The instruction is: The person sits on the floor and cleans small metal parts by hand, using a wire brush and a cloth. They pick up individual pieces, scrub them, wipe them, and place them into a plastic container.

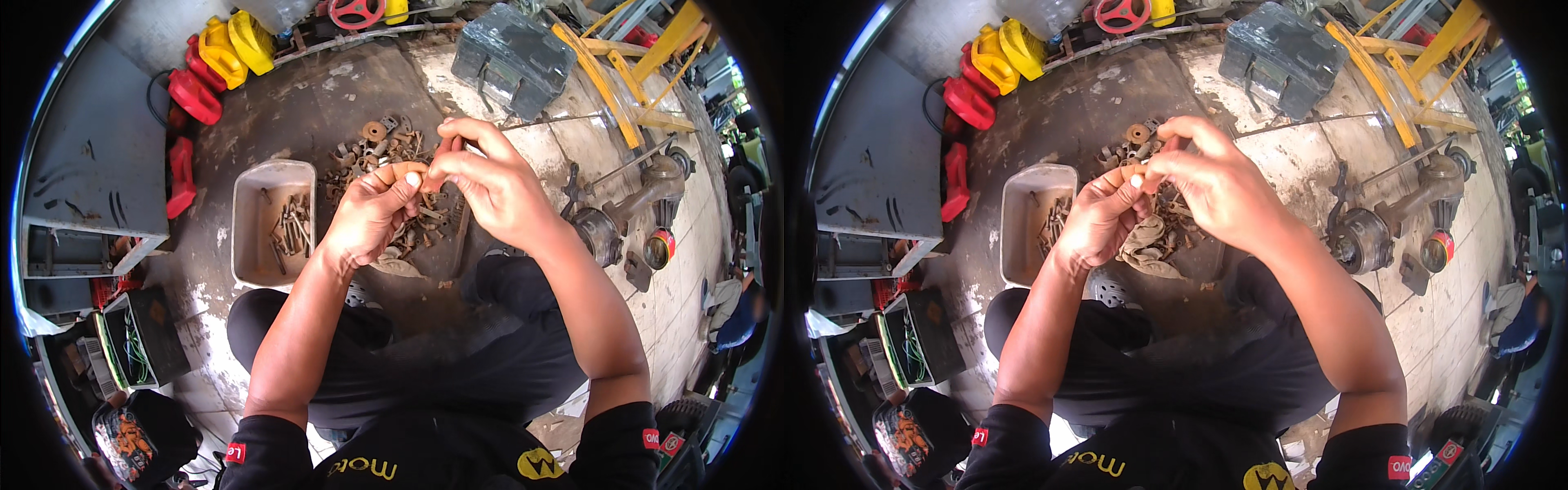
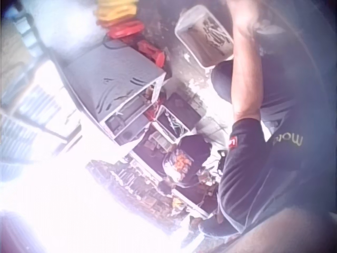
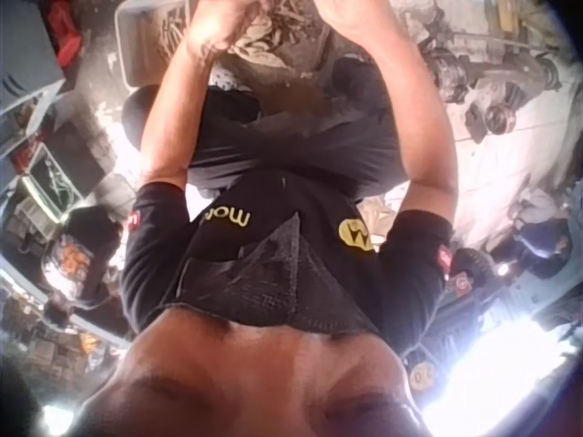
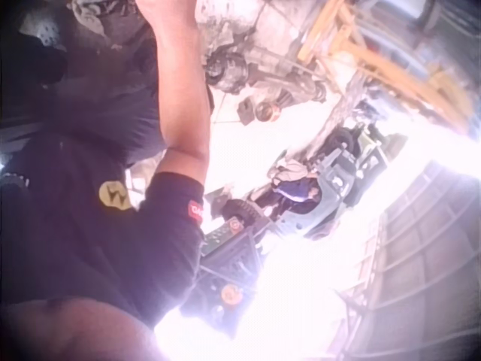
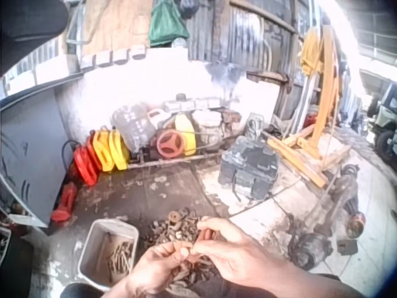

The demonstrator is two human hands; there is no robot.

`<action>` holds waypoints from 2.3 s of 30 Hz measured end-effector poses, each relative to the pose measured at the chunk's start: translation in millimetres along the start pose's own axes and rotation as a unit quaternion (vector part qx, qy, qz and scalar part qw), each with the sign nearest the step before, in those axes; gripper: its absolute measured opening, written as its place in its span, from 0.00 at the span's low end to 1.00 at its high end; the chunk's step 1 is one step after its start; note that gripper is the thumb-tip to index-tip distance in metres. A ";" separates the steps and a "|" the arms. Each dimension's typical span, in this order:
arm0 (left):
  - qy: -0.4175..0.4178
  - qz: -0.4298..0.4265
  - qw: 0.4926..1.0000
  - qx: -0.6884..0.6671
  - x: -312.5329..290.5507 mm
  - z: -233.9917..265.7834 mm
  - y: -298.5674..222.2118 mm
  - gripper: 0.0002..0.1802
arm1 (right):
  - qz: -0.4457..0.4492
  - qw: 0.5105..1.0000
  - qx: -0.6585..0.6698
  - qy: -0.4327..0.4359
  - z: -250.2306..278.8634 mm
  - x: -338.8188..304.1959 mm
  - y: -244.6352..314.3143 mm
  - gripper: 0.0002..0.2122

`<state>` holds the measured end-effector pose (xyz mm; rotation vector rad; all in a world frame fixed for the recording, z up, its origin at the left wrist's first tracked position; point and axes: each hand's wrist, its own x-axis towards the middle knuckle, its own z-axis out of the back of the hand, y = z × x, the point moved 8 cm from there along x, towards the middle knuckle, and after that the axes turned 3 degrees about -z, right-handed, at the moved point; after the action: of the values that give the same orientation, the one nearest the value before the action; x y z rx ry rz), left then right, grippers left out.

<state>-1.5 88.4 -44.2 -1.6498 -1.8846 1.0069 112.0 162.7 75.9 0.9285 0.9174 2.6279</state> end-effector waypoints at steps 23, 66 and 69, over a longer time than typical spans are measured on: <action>0.003 0.003 0.999 -0.032 1.3 -2.0 -5.9 0.14 | -0.057 0.997 0.029 -0.031 4.6 0.1 -11.6 0.10; -0.102 -0.024 0.994 0.023 -14.8 -20.2 -23.6 0.18 | -0.296 0.923 0.247 -0.015 -13.4 -26.9 -24.1 0.12; -0.109 -0.017 0.993 0.048 -15.3 -20.1 -23.4 0.18 | -0.232 0.950 0.203 -0.044 -9.8 -20.3 -13.6 0.13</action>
<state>0.9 77.7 -11.6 -1.4997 -1.9585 1.2875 121.6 160.9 51.4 0.7790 1.4794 2.0254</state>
